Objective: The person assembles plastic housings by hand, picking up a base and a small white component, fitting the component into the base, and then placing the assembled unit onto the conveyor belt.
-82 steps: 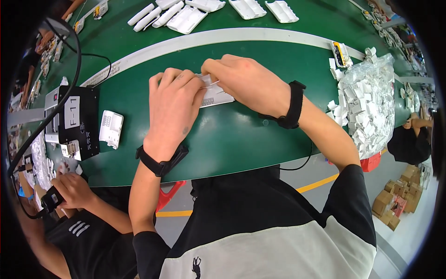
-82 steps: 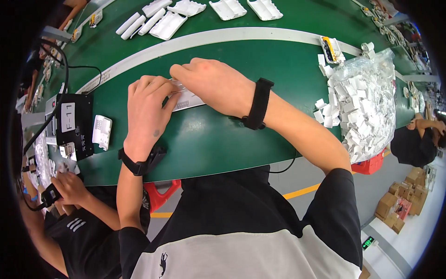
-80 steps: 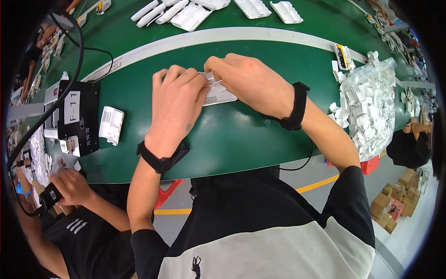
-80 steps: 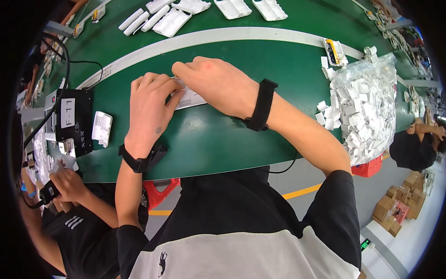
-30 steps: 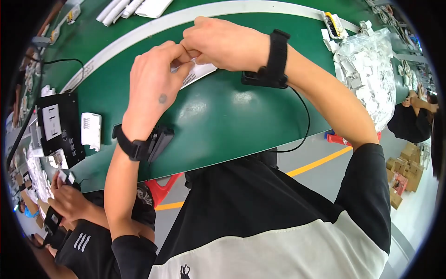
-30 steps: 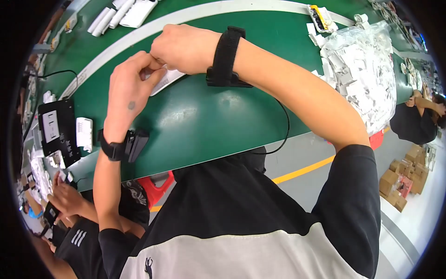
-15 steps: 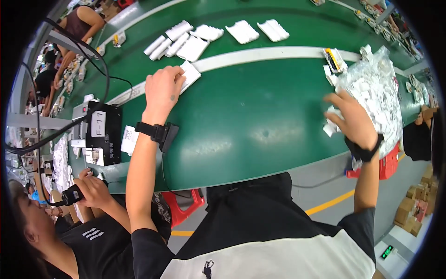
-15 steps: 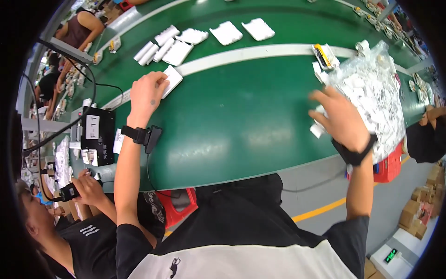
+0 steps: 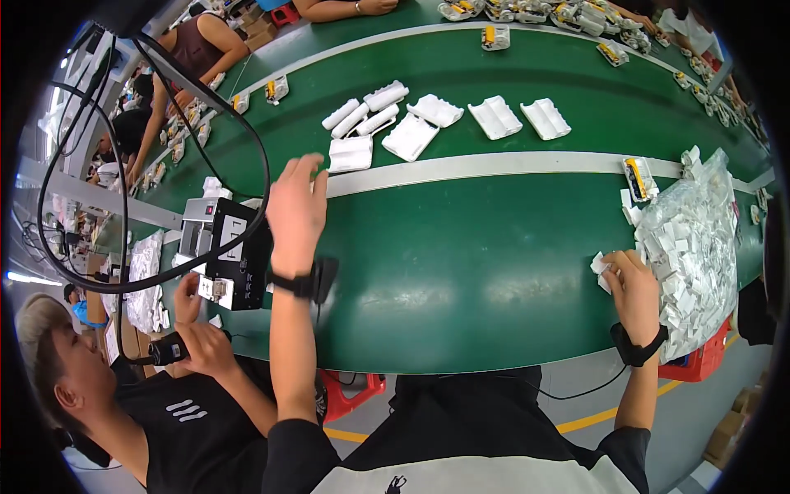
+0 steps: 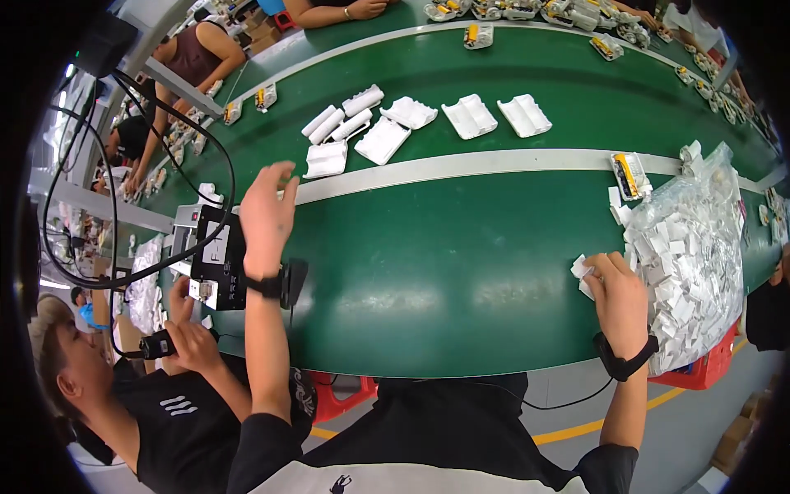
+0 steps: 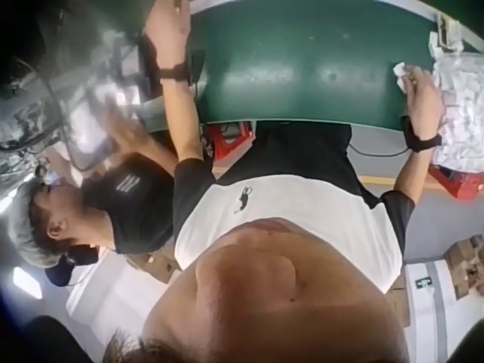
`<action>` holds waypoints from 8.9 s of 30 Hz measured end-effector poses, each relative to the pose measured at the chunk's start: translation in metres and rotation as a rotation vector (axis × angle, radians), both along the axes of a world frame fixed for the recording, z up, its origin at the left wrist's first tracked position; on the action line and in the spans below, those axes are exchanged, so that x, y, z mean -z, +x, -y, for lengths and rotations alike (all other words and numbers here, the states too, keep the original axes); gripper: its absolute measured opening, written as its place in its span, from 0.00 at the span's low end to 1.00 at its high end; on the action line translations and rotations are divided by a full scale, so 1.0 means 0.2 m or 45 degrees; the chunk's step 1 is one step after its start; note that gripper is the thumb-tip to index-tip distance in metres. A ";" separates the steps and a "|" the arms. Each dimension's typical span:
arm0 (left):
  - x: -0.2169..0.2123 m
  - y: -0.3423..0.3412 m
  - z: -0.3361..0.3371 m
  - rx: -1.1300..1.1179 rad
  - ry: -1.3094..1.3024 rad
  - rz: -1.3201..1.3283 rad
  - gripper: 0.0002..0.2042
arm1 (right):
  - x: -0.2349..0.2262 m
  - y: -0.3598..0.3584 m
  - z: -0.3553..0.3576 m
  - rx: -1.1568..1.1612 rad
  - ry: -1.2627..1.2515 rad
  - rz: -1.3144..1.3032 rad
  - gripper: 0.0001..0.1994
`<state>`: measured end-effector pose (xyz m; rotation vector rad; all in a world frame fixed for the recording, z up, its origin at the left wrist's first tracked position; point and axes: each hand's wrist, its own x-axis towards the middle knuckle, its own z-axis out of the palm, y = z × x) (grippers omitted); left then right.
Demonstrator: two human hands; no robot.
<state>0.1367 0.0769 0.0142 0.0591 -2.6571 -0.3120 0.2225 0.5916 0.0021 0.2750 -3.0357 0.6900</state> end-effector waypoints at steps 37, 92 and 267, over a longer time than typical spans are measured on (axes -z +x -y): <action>0.04 0.65 -0.36 0.317 0.197 0.320 0.08 | -0.01 -0.24 0.71 -0.829 -0.135 -0.040 0.21; 0.11 0.43 -0.58 0.725 0.313 0.244 0.09 | -0.08 -0.26 0.79 -0.708 -0.123 -0.197 0.05; -0.17 -0.42 0.54 -0.030 -0.188 1.285 0.11 | 0.37 -0.75 1.58 -0.539 -0.655 -0.301 0.05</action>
